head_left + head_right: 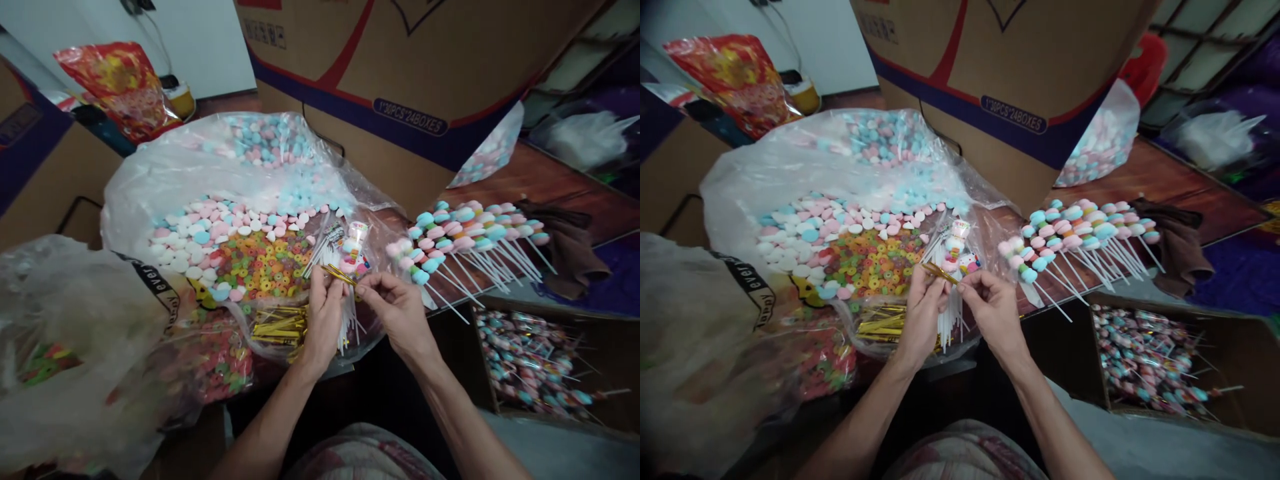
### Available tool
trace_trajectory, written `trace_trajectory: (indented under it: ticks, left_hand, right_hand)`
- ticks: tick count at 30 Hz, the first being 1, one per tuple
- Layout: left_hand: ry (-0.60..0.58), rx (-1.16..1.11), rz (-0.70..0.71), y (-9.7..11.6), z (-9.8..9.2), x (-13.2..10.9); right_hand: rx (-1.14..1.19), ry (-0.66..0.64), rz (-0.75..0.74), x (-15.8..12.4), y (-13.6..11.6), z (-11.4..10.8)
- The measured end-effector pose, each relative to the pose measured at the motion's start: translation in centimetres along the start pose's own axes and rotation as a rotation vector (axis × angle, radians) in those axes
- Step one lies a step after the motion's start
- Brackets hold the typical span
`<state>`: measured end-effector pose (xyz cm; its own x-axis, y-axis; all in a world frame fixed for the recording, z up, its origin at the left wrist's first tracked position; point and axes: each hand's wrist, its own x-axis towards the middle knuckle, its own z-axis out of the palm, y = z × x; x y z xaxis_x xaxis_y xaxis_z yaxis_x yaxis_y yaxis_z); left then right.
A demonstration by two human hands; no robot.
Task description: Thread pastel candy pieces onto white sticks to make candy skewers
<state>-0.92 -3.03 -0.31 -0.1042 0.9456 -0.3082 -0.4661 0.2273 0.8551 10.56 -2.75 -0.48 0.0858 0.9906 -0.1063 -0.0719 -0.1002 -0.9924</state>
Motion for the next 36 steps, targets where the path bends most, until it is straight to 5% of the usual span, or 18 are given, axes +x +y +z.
trace_trajectory:
  ticks: [11,17,20,25,31,36]
  left_hand:
    - [0.067,0.054,0.178,0.6,-1.7,1.0]
    - [0.241,0.018,0.325,3.1,-3.4,1.8]
    - [0.219,0.030,0.335,3.0,-3.3,1.7]
    - [0.139,0.033,0.252,1.1,-2.0,0.9]
    - [0.068,-0.055,0.119,0.4,-0.8,0.4]
    - [-0.099,-0.225,-0.233,1.1,-0.5,0.4]
  right_hand:
    - [-0.010,0.007,-0.025,0.1,1.0,1.1]
    - [-0.577,-0.041,-0.304,-0.4,1.3,2.4]
    - [-0.557,-0.066,-0.340,-0.9,0.7,2.9]
    - [-0.166,-0.064,-0.147,-0.8,-0.8,3.1]
    - [0.006,-0.031,-0.066,-0.3,-0.1,2.4]
    - [0.051,-0.008,-0.079,-0.1,0.7,0.7]
